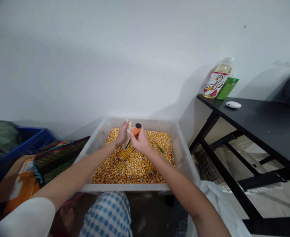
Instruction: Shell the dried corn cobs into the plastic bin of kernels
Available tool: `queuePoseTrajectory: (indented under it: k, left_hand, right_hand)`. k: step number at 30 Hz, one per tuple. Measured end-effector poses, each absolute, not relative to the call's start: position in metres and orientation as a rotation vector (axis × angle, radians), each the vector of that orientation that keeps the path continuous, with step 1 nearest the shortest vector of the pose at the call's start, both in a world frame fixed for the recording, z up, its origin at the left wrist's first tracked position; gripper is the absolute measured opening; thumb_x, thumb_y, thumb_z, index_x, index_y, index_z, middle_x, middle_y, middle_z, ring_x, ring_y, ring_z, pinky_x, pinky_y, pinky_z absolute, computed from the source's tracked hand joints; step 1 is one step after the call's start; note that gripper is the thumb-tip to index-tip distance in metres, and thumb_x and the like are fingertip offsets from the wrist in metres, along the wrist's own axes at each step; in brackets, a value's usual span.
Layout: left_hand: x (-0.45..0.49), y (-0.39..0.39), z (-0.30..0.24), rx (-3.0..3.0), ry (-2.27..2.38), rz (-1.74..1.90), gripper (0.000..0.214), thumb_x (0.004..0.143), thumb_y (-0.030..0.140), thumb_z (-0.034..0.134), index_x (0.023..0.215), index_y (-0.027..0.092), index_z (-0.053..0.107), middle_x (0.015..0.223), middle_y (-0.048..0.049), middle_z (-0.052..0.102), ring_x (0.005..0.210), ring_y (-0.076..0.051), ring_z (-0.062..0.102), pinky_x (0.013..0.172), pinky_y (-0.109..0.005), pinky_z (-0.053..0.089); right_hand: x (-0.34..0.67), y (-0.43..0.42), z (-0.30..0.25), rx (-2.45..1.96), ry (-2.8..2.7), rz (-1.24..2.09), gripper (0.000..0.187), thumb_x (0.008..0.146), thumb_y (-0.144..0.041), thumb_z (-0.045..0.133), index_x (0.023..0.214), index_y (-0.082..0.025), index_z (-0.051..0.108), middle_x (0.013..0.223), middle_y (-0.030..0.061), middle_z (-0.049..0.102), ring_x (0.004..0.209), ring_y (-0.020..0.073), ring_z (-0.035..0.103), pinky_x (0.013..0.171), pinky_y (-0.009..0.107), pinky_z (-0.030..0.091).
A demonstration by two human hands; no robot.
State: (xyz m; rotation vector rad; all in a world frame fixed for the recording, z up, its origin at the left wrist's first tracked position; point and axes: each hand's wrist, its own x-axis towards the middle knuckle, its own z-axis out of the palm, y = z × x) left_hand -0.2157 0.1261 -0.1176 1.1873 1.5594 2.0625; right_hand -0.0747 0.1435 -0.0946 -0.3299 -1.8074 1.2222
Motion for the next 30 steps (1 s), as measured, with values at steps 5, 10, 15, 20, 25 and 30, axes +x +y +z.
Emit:
queuePoseTrajectory:
  k: [5,10,15,20,25,30]
  left_hand:
    - [-0.2146,0.1249,-0.1156,1.170,1.580,2.066,0.034,0.079,0.051,0.045,0.067,0.019,0.044,0.067,0.0007,0.043,0.065,-0.013,0.041,0.066,-0.025,0.037]
    - [-0.2164,0.1247,-0.1166,1.171,1.566,2.080,0.034,0.079,0.051,0.045,0.068,0.019,0.044,0.067,0.0009,0.043,0.065,-0.012,0.041,0.065,-0.024,0.037]
    - [-0.2157,0.1237,-0.1170,1.114,1.578,2.078,0.032,0.080,0.049,0.045,0.069,0.019,0.045,0.068,0.0005,0.045,0.065,-0.012,0.042,0.064,-0.024,0.038]
    - [-0.2169,0.1225,-0.1171,1.092,1.589,2.097,0.030,0.081,0.046,0.043,0.071,0.018,0.046,0.068,0.0000,0.046,0.065,-0.012,0.043,0.065,-0.024,0.038]
    - [-0.2194,0.1238,-0.1187,1.094,1.610,2.108,0.030,0.081,0.046,0.045,0.071,0.018,0.047,0.071,0.0001,0.046,0.068,-0.012,0.044,0.068,-0.024,0.038]
    - [-0.2187,0.1234,-0.1188,1.125,1.605,2.099,0.030,0.082,0.045,0.044,0.070,0.018,0.046,0.069,0.0006,0.045,0.066,-0.012,0.042,0.066,-0.024,0.037]
  right_hand:
    - [-0.0734,0.1399,-0.0880,-0.346,-1.756,1.229,0.029,0.080,-0.041,0.055,0.093,-0.021,0.040,0.073,-0.0021,0.050,0.046,0.0071,0.045,0.041,0.020,0.040]
    - [-0.0741,0.1409,-0.0864,-0.379,-1.817,1.196,0.030,0.078,-0.042,0.057,0.089,-0.021,0.040,0.067,-0.0033,0.050,0.044,0.0070,0.043,0.039,0.020,0.038]
    - [-0.0739,0.1392,-0.0876,-0.371,-1.788,1.199,0.028,0.080,-0.043,0.054,0.091,-0.021,0.040,0.070,-0.0022,0.050,0.045,0.0076,0.044,0.041,0.021,0.039]
    - [-0.0750,0.1384,-0.0861,-0.355,-1.851,1.180,0.028,0.080,-0.042,0.054,0.092,-0.021,0.040,0.070,-0.0019,0.051,0.046,0.0083,0.044,0.042,0.021,0.040]
    - [-0.0730,0.1405,-0.0866,-0.364,-1.908,1.072,0.027,0.077,-0.040,0.058,0.086,-0.020,0.042,0.067,-0.0014,0.050,0.052,0.0102,0.047,0.046,0.022,0.041]
    - [-0.0741,0.1384,-0.0884,-0.376,-1.835,1.149,0.026,0.082,-0.042,0.052,0.093,-0.021,0.040,0.072,-0.0006,0.052,0.049,0.0093,0.046,0.045,0.023,0.041]
